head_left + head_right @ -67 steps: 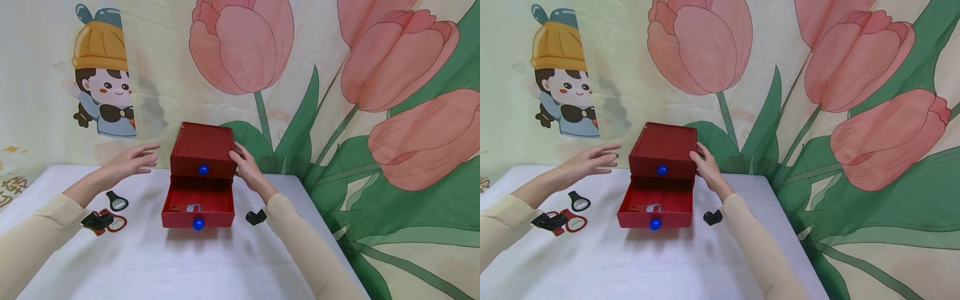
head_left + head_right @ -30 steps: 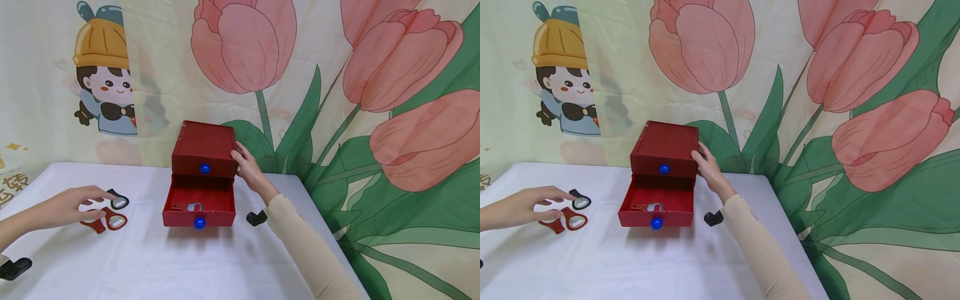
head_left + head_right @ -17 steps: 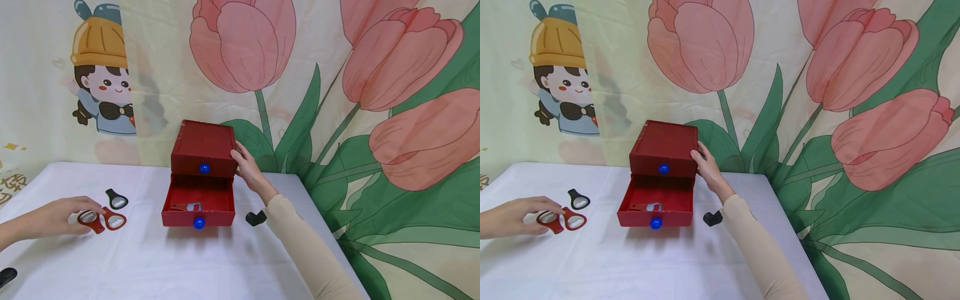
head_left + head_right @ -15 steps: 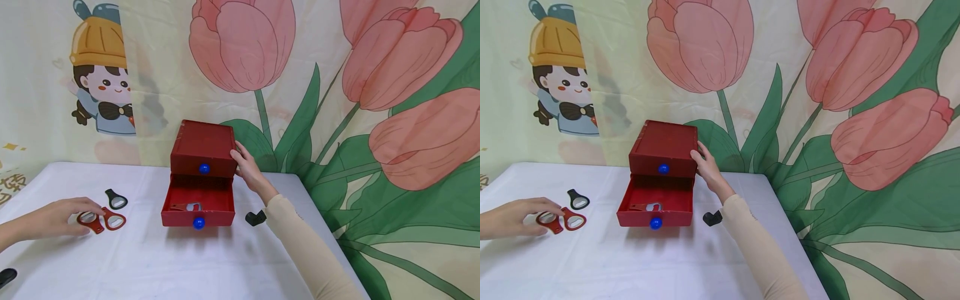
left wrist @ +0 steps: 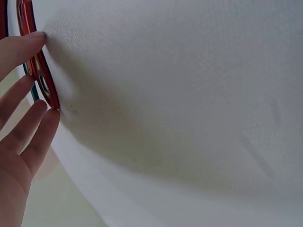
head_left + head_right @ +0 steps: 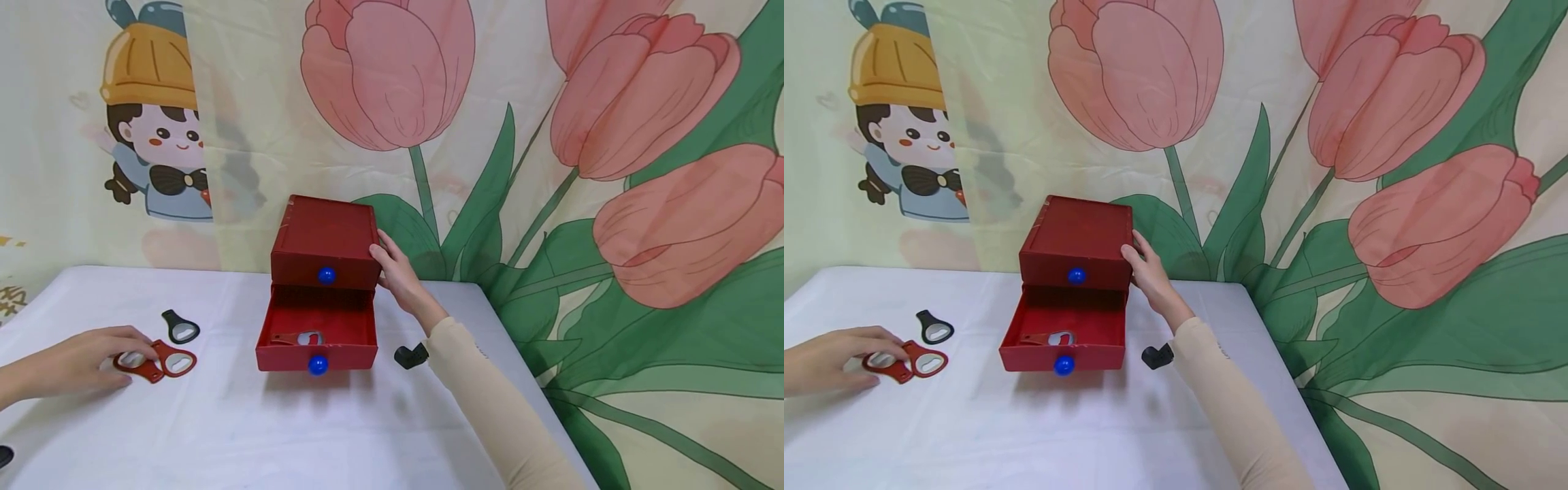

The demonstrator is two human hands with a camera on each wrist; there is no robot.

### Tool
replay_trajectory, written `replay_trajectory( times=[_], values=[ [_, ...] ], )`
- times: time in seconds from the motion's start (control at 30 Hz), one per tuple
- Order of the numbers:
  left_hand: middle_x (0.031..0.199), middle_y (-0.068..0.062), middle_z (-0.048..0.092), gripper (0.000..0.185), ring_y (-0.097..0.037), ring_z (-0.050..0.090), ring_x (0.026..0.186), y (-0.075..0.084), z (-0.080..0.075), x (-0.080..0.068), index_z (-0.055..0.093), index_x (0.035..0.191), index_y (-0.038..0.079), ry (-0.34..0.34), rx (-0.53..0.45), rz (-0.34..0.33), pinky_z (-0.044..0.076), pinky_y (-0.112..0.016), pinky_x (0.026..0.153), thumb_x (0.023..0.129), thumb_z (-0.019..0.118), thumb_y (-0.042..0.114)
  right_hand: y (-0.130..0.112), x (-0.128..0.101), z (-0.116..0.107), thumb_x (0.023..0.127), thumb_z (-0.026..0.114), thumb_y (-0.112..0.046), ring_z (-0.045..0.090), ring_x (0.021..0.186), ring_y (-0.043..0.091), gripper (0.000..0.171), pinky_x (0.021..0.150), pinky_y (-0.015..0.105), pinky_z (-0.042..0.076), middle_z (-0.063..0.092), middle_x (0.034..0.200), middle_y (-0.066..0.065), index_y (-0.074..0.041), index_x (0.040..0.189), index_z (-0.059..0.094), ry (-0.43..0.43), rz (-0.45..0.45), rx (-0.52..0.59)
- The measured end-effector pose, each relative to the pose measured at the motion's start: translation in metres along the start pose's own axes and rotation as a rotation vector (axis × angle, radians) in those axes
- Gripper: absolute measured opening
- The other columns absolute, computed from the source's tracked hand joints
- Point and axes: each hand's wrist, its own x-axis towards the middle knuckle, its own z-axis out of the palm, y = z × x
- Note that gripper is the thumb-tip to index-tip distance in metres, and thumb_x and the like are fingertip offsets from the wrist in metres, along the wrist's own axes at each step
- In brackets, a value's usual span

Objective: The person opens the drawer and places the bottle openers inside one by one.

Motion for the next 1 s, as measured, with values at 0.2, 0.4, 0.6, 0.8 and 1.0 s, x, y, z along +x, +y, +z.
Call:
replay_trajectory(
  times=[0.2,0.4,0.6,0.8,1.0],
  values=[
    [0.11,0.021,0.061,0.053,0.002,0.06,0.095,-0.0004,0.0022,-0.002,0.078,0.106,0.036,0.003,0.024,-0.002,0.04,-0.001,0.08,0.062,0.101,0.017,-0.0002,0.0006,-0.0005,0.114,0.048,-0.037,0.042,0.151,0.032,0.064,0.12,0.055,0.042,0.036,0.169,0.006,-0.03,0.171,0.021,0.006,0.003,-0.006],
    [0.105,0.025,0.06,0.048,0.003,0.059,0.091,-0.0008,0.0018,-0.0036,0.078,0.106,0.037,-0.047,0.004,-0.029,0.042,-0.004,0.076,0.068,0.098,0.015,-0.0003,0.0004,-0.0004,0.114,0.047,-0.037,0.041,0.152,0.032,0.064,0.12,0.056,0.042,0.035,0.17,0.006,-0.03,0.171,0.02,0.003,0.002,-0.01],
    [0.103,0.025,0.061,0.045,0.003,0.058,0.09,0.001,-0.0006,-0.0026,0.077,0.103,0.036,-0.071,-0.001,-0.017,0.046,-0.008,0.074,0.069,0.098,0.015,-0.0007,0.0011,-0.0002,0.113,0.048,-0.038,0.041,0.152,0.032,0.064,0.121,0.056,0.042,0.035,0.169,0.006,-0.03,0.171,0.021,0.004,0.004,-0.021],
    [0.105,0.026,0.062,0.04,0.005,0.059,0.092,0.0051,-0.0059,-0.0006,0.076,0.103,0.039,-0.191,0.024,-0.108,0.058,-0.021,0.075,0.073,0.097,0.023,0.0006,0.0016,-0.0006,0.113,0.047,-0.038,0.04,0.152,0.031,0.064,0.121,0.056,0.041,0.035,0.17,0.005,-0.03,0.171,0.02,0.002,0.004,-0.021],
    [0.102,0.028,0.059,0.037,0.006,0.056,0.088,0.008,-0.0067,-0.0019,0.076,0.1,0.039,-0.173,0.037,-0.101,0.057,-0.022,0.072,0.073,0.097,0.026,0.0006,0.0004,-0.0008,0.113,0.048,-0.039,0.039,0.153,0.031,0.065,0.121,0.056,0.041,0.033,0.171,0.004,-0.031,0.171,0.02,-0.004,0.0,-0.02]
  ],
)
